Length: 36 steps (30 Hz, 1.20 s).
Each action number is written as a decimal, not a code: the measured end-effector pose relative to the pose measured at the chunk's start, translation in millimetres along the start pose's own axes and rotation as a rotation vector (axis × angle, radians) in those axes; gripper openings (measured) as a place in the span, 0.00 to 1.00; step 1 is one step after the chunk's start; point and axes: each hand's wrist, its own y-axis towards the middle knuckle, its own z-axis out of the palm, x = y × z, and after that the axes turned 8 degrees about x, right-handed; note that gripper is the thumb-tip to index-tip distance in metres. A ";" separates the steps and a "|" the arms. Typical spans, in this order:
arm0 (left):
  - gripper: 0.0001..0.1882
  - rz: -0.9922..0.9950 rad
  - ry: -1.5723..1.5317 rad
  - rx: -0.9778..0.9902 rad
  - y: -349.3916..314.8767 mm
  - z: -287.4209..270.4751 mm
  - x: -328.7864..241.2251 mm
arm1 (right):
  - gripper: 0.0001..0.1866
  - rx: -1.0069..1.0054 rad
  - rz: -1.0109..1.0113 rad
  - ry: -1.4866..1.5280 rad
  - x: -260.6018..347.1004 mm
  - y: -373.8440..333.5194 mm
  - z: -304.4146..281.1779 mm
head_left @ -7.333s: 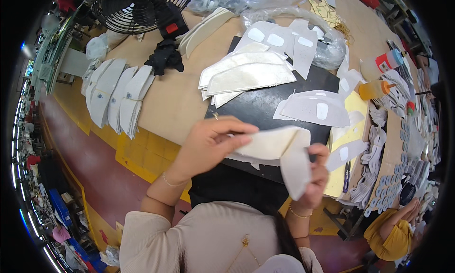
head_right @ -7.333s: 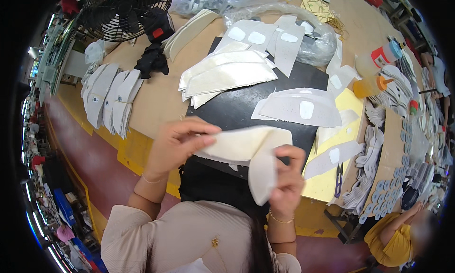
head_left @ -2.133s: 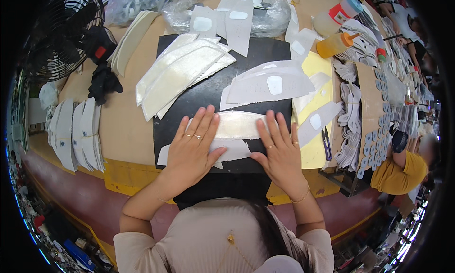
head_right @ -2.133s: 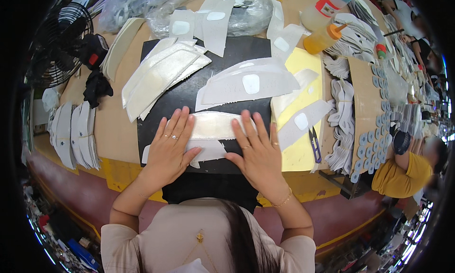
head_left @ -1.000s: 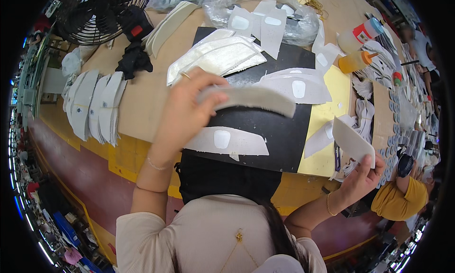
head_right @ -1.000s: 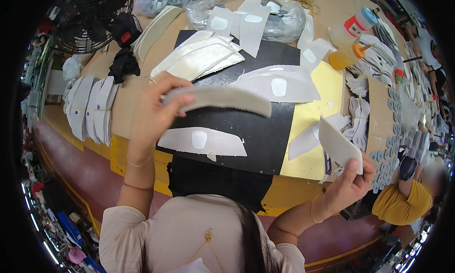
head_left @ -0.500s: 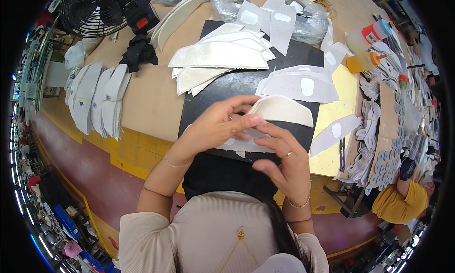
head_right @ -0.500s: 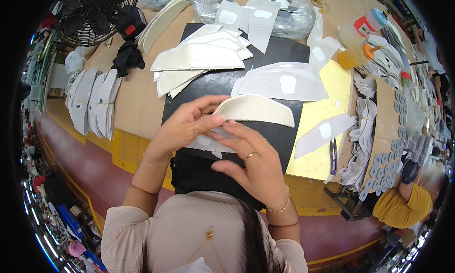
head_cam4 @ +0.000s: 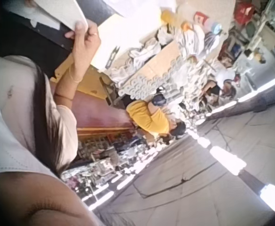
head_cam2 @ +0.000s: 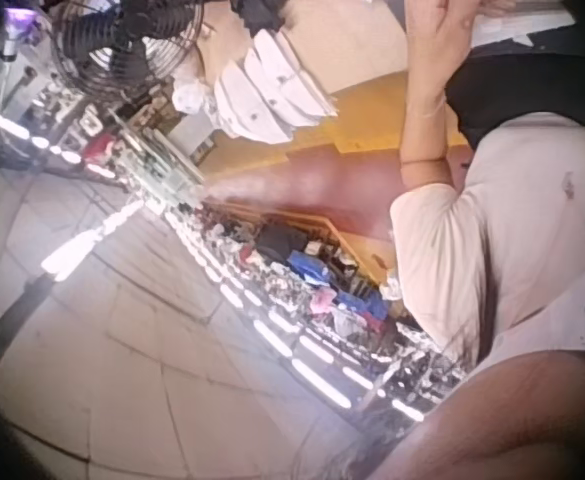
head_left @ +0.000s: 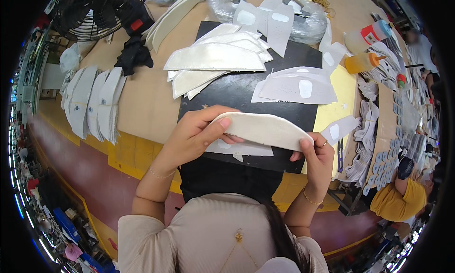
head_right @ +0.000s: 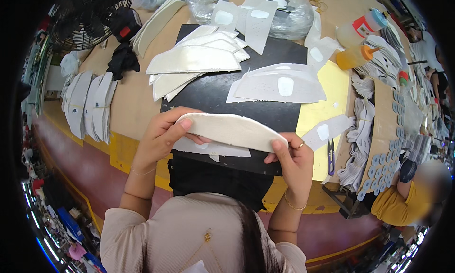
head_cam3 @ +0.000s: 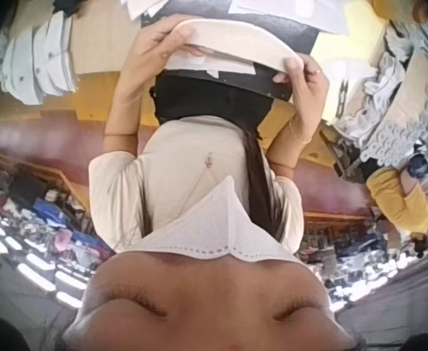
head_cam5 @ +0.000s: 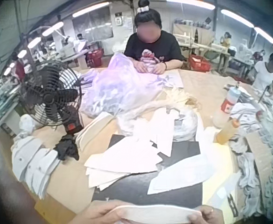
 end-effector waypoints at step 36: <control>0.16 -0.417 0.348 -0.339 -58.8 -39.3 35.9 | 0.11 -0.141 0.171 -0.418 -2.0 11.8 70.6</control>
